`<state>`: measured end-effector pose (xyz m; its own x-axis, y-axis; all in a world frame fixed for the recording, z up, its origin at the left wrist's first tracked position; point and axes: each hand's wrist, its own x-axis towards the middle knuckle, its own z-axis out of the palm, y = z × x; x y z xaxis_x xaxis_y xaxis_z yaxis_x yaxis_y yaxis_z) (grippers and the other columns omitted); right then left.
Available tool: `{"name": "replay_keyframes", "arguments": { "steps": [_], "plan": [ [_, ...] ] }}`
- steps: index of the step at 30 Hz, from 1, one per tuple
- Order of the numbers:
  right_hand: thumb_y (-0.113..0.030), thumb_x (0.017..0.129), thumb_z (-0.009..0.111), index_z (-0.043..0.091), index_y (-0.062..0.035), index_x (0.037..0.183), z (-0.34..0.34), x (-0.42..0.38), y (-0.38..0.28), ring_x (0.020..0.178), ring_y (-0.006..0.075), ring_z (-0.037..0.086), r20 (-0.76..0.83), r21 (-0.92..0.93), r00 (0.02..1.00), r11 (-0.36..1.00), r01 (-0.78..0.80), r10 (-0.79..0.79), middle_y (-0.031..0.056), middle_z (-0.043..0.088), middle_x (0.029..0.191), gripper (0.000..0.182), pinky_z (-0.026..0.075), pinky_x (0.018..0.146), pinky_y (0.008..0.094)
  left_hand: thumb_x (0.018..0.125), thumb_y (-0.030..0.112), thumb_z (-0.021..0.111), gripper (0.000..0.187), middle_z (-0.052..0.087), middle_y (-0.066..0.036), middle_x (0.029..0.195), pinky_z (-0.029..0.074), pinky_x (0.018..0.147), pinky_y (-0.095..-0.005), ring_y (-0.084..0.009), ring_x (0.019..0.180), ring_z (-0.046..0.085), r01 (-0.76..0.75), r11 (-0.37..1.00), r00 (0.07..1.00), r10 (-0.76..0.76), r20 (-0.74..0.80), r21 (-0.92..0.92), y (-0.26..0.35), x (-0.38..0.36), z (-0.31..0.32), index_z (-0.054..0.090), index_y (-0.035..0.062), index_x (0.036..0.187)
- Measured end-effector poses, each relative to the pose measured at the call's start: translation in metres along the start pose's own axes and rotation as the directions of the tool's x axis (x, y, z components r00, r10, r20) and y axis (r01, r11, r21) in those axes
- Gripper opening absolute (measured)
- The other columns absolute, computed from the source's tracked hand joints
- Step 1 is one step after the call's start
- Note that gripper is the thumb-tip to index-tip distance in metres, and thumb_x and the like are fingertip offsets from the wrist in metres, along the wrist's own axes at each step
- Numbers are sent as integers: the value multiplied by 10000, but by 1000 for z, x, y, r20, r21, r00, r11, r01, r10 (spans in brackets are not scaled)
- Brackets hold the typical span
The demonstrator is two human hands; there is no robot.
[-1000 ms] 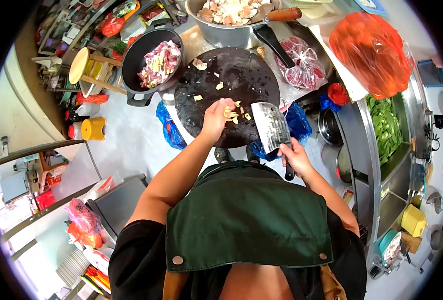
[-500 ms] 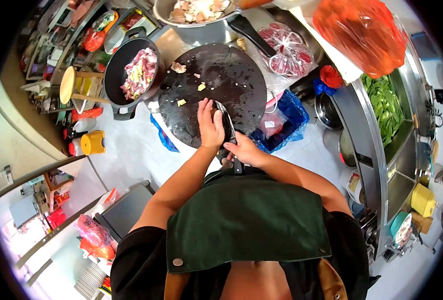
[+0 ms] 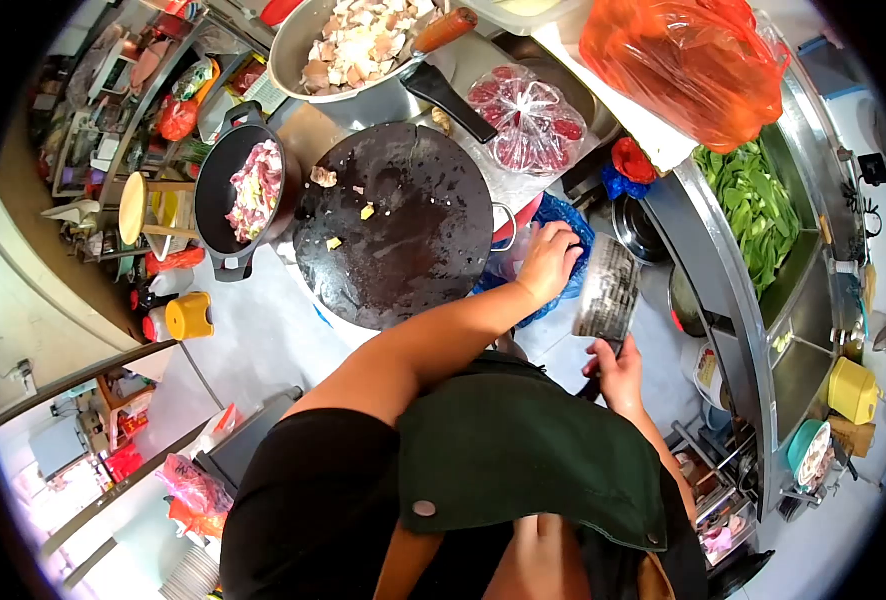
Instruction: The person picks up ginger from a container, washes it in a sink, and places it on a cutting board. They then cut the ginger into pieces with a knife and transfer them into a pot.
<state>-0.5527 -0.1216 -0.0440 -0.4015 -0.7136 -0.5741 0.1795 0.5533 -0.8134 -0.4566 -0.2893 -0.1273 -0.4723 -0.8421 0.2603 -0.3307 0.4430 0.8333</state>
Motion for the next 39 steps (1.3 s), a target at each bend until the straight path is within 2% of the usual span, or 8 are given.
{"name": "replay_keyframes", "arguments": {
  "steps": [6, 9, 18, 23, 25, 29, 36, 39],
  "plan": [
    [-95, 877, 525, 461, -16, 989, -35, 8, 23, 482, 123, 528, -99, 75, 995, 997, 17, -10, 64, 558, 745, 151, 439, 451, 255, 732, 126, 613, 37, 619, -83, 820, 440, 729, -428, -301, 793, 569, -264, 959, 936, 281, -212, 105, -4, 52, -45, 624, 91, 738],
    [-92, 878, 526, 460, -17, 969, -42, 9, 26, 484, 121, 524, -103, 99, 995, 995, 10, 0, 64, 554, 738, 134, 434, 449, 251, 720, 59, 583, 82, 567, -163, 726, 434, 597, -409, -331, 665, 547, 191, 977, 854, -116, -508, 98, -50, 77, -86, 553, 1, 672],
    [-112, 874, 546, 457, -18, 921, -50, 21, 21, 467, 112, 506, -102, 49, 995, 999, 2, 3, 65, 548, 710, 137, 423, 434, 242, 770, 296, 519, 263, 625, -131, 921, 459, 732, -423, -320, 900, 585, 306, 541, 944, -276, -178, 783, -149, 150, -128, 611, 82, 891],
    [-115, 868, 557, 460, -21, 921, -39, 21, 11, 467, 102, 503, -74, 16, 997, 999, 38, -37, 51, 553, 707, 145, 422, 432, 241, 784, 304, 524, 264, 631, -133, 926, 459, 726, -392, -307, 913, 594, 405, 582, 909, -341, -240, 705, -151, 152, -125, 605, 84, 905],
    [-117, 858, 570, 470, -26, 954, -36, 22, 10, 465, 97, 499, -94, -7, 994, 999, 48, -49, 45, 562, 707, 166, 423, 431, 242, 768, 112, 550, 212, 597, -173, 976, 422, 793, -414, -340, 931, 572, 512, 821, 822, -384, -420, 251, -153, 145, -125, 549, 40, 968],
    [-99, 858, 563, 485, -38, 944, -31, 26, 9, 480, 87, 493, -73, -90, 989, 988, 123, -129, 36, 547, 692, 131, 401, 436, 230, 785, 41, 548, 154, 577, -178, 893, 440, 745, -415, -371, 845, 551, 196, 949, 754, 16, -657, 248, -92, 97, -131, 548, 26, 938],
    [-90, 800, 622, 511, -24, 876, 3, 40, 4, 519, 101, 420, 213, -445, 950, 842, 304, -230, 43, 488, 622, 150, 394, 496, 272, 692, 28, 565, 324, 579, -69, 1023, 409, 776, -350, -262, 893, 536, -178, 799, 980, 195, 32, 575, -18, -71, -213, 605, 115, 1002],
    [-99, 758, 636, 532, -33, 928, 60, 33, -41, 731, 365, 565, 512, -535, 773, 565, 628, -375, 169, 576, 795, 210, 454, 622, 384, 691, 46, 571, 309, 568, -48, 962, 419, 735, -356, -244, 835, 523, -83, 845, 996, 83, 23, 528, -50, -122, -236, 648, 134, 978]
  ]
}}
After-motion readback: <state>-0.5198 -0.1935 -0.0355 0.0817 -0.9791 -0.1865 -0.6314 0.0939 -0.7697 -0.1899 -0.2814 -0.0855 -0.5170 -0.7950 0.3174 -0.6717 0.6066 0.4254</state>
